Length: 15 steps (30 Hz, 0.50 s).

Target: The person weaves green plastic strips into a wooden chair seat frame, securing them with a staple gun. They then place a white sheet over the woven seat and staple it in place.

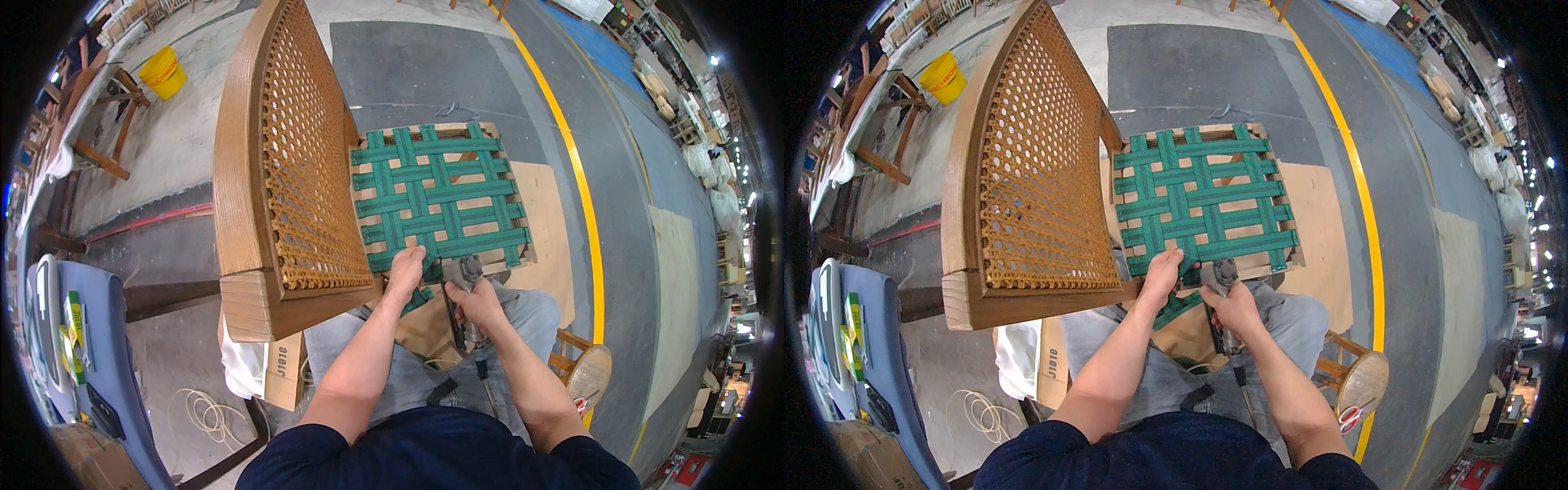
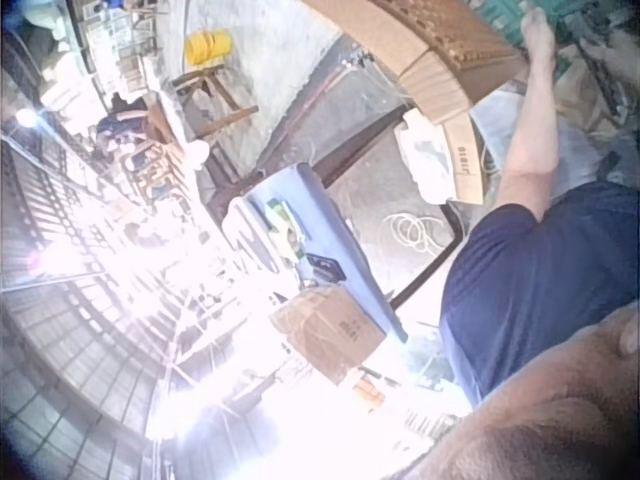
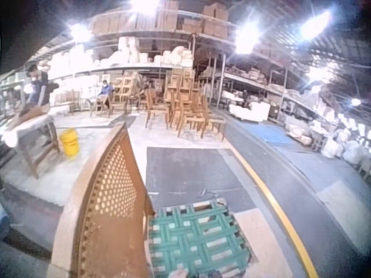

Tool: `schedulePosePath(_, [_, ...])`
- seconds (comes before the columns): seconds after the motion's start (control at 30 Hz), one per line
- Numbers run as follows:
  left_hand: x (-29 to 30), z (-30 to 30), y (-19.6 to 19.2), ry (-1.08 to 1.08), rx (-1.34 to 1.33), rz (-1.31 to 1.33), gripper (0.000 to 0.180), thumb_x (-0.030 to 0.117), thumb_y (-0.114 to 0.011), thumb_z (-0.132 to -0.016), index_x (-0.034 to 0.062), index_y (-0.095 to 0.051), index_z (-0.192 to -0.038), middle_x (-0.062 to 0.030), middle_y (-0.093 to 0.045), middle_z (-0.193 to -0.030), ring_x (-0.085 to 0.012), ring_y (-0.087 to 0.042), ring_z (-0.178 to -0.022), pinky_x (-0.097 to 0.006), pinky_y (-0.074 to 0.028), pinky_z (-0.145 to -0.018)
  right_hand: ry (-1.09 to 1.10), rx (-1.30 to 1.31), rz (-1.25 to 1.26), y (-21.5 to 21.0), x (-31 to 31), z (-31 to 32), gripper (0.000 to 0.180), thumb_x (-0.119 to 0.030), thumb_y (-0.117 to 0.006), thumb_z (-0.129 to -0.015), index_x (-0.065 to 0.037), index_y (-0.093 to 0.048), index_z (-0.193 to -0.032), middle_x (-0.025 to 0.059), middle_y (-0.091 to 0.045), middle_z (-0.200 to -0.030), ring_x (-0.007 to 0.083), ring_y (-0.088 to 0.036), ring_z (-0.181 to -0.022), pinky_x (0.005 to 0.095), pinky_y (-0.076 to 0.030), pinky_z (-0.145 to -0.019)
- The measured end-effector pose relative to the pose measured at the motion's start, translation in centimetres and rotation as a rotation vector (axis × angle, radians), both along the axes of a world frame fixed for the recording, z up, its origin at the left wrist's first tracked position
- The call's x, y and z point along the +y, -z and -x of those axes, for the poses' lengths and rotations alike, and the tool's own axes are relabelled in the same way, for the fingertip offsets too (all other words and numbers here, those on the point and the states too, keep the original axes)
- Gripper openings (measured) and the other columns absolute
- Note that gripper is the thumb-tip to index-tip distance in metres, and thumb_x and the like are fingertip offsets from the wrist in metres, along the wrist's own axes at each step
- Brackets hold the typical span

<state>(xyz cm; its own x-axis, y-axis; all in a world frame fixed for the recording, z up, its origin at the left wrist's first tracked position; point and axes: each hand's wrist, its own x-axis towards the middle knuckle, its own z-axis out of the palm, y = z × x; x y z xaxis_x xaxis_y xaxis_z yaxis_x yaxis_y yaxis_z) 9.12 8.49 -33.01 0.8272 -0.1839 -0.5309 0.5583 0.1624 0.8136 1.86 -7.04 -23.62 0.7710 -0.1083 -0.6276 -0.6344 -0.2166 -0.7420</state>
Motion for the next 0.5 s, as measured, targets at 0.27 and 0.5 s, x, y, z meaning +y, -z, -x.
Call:
schedulePosePath(0.27, [0.2,0.0,0.2,-0.013,-0.037,-0.032,0.037,0.025,-0.045,-0.106,-0.0001,-0.071,-0.107,-0.0077,-0.076,-0.094,-0.0133,-0.064,-0.065,-0.031,-0.045,-0.050,-0.046,0.026,0.014,0.1,0.6,0.0,0.035,-0.027,-0.076,-0.093,0.000,-0.062,-0.109,0.0037,-0.066,-0.076,0.0122,-0.059,-0.050,0.0301,-0.046,-0.044])
schedulePosePath(0.5, [0.1,-0.2,0.3,-0.035,0.000,0.047,0.035,0.026,-0.046,-0.105,-0.0001,-0.069,-0.110,-0.0087,-0.076,-0.096,-0.0144,-0.063,-0.063,-0.031,-0.046,-0.050,-0.076,-0.005,0.046,0.3,2.1,0.4,0.033,-0.026,-0.076,-0.093,0.001,-0.062,-0.107,0.0043,-0.066,-0.077,0.0133,-0.059,-0.049,0.0298,-0.047,-0.044])
